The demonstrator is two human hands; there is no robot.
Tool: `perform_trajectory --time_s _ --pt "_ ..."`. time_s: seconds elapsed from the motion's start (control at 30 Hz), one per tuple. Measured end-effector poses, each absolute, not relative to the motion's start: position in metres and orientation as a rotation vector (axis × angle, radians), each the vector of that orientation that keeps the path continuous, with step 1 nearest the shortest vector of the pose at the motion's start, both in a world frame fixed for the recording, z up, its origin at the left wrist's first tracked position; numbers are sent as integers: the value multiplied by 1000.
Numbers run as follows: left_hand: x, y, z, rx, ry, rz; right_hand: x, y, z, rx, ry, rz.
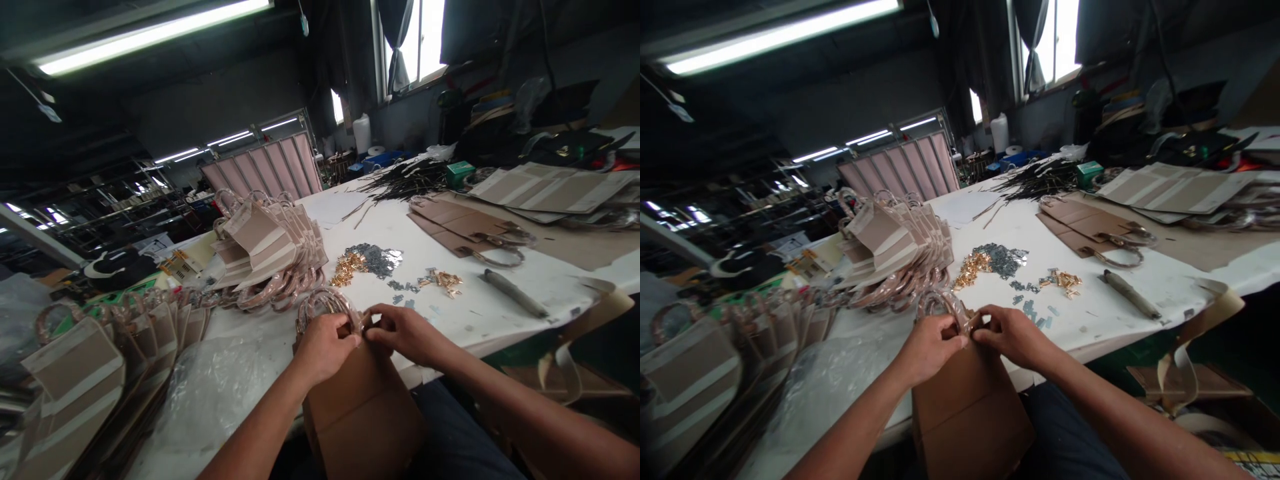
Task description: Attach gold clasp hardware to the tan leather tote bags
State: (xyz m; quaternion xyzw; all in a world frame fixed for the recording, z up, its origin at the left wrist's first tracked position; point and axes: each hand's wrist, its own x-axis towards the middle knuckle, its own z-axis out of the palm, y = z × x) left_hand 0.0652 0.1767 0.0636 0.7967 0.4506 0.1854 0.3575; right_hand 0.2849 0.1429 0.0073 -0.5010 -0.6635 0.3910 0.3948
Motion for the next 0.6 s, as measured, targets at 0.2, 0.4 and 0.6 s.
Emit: perform_trajectory --time_s 0.2,0.4,0.6 --pt "52 197 49 2296 1384 503 281 169 6 -1302 -1687 1059" --pt "29 168 -6 2681 1522 1078 283 238 -15 -1430 -1413 731" --pt "23 114 -84 2714 1281 1364 267 312 -46 -1592 -1569 480"
